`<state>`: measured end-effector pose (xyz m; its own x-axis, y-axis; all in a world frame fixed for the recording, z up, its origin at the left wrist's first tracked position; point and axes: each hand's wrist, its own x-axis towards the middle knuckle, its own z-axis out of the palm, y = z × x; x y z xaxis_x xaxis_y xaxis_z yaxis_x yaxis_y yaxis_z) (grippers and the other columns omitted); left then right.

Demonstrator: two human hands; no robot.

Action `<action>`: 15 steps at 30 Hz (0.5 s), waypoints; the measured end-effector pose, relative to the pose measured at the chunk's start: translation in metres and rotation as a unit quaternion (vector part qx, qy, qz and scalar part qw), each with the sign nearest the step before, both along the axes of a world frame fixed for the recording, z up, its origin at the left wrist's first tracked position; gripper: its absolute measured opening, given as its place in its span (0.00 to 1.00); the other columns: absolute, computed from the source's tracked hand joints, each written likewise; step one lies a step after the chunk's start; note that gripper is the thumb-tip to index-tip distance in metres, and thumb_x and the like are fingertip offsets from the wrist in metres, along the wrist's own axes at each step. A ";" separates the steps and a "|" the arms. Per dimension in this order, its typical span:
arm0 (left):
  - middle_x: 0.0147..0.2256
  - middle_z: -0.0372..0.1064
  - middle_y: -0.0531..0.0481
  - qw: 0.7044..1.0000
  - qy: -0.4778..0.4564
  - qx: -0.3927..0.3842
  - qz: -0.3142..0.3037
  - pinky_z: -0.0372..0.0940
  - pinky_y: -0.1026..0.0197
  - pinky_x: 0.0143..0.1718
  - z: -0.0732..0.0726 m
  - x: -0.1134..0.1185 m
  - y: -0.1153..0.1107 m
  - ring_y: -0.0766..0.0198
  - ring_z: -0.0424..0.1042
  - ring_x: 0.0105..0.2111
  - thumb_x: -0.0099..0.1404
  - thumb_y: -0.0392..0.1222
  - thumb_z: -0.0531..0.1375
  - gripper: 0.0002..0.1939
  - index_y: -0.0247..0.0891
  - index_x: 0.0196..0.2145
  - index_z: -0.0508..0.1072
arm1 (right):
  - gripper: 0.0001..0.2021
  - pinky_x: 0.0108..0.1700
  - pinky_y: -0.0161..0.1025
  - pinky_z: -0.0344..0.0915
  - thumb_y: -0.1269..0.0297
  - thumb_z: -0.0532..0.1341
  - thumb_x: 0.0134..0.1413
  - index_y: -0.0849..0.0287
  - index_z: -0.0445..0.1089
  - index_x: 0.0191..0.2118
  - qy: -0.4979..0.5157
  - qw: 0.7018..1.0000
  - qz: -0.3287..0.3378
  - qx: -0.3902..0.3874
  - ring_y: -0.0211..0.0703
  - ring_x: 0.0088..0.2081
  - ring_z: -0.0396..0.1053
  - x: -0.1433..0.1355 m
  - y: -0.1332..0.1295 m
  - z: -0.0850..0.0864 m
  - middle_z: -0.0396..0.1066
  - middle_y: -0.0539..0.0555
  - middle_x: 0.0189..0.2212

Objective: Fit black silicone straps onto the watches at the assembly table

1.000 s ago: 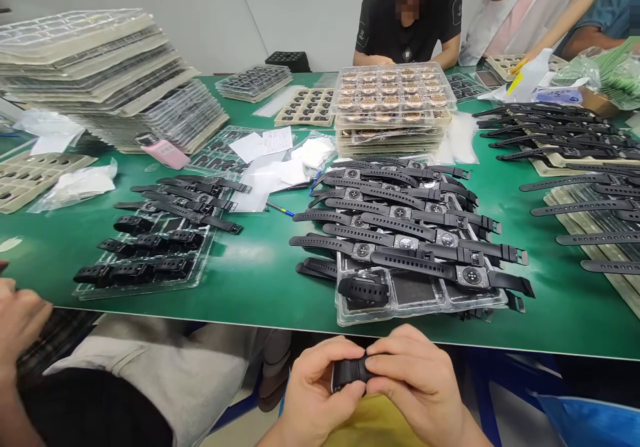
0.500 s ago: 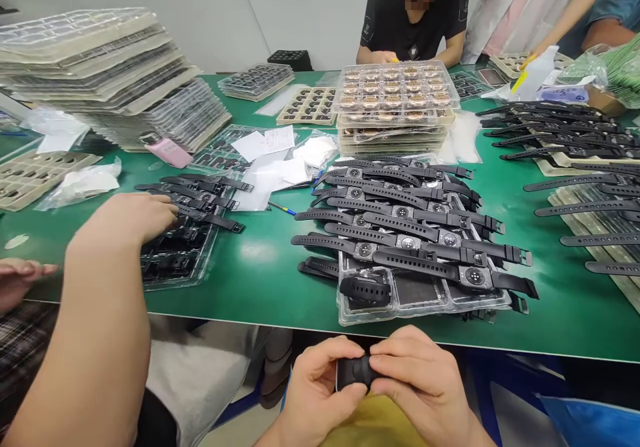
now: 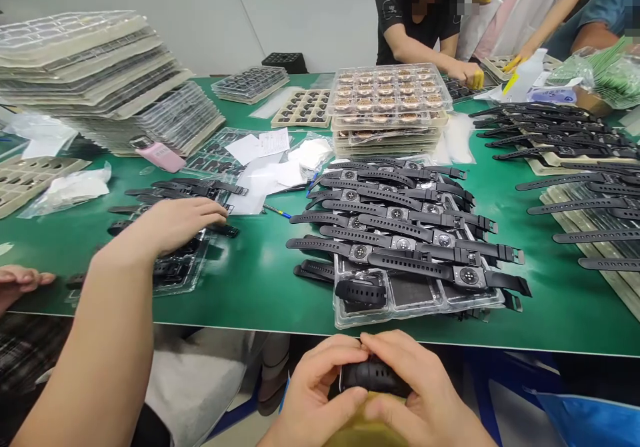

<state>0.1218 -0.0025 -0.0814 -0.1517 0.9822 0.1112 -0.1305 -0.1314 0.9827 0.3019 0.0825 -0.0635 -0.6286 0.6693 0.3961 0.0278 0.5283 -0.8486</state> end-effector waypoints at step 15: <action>0.47 0.74 0.42 0.999 0.011 0.002 -0.042 0.75 0.64 0.33 0.003 -0.005 -0.006 0.64 0.76 0.34 0.73 0.52 0.64 0.12 0.42 0.47 0.77 | 0.08 0.41 0.32 0.78 0.54 0.65 0.71 0.48 0.80 0.46 0.008 0.989 -0.049 -0.141 0.43 0.38 0.81 0.010 -0.007 -0.013 0.82 0.52 0.37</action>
